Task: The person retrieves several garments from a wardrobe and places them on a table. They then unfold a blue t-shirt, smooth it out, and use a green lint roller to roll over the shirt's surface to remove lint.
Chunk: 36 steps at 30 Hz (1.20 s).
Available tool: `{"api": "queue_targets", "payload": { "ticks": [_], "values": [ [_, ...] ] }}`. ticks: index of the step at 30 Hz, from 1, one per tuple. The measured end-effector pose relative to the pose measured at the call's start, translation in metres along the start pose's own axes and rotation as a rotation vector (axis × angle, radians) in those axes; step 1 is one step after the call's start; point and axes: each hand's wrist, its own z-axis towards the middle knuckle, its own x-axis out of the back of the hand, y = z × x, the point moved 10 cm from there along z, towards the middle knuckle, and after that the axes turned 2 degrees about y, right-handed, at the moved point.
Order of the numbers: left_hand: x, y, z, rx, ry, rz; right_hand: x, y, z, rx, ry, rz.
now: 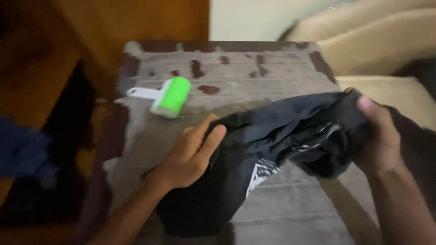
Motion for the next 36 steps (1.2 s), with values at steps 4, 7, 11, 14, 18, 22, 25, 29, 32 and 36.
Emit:
{"api": "queue_targets", "payload": {
  "ticks": [4,7,11,14,18,22,25,29,32,36],
  "values": [
    [-0.030,0.026,0.033,-0.061,0.048,0.159,0.062,-0.018,-0.028,0.011,0.134,-0.335],
    [-0.068,0.071,0.047,-0.486,-0.034,0.088,0.114,-0.022,-0.059,0.012,0.333,-0.329],
    [-0.141,0.087,0.052,-0.804,-0.017,0.744,0.176,-0.030,-0.078,0.180,0.505,-0.210],
    [-0.204,0.073,0.077,-0.681,-0.182,0.826,0.221,-0.024,-0.094,0.240,0.561,-0.123],
    [-0.259,0.093,0.105,-0.727,-0.115,0.596,0.269,-0.026,-0.112,0.355,0.562,-0.155],
    [-0.306,0.128,0.164,-0.747,0.024,0.225,0.312,-0.054,-0.143,0.539,0.702,-0.476],
    [-0.344,0.145,0.207,-0.675,0.039,-0.044,0.334,-0.069,-0.154,0.660,0.778,-0.767],
    [-0.392,0.160,0.212,-0.746,-0.052,-0.118,0.386,-0.030,-0.141,0.177,1.034,-1.146],
    [-0.410,0.149,0.197,-0.765,-0.133,-0.018,0.380,-0.002,-0.119,0.138,0.813,-1.256],
    [-0.404,0.123,0.173,-0.780,-0.224,0.106,0.333,0.000,-0.114,0.279,0.715,-1.613]
  ]
}}
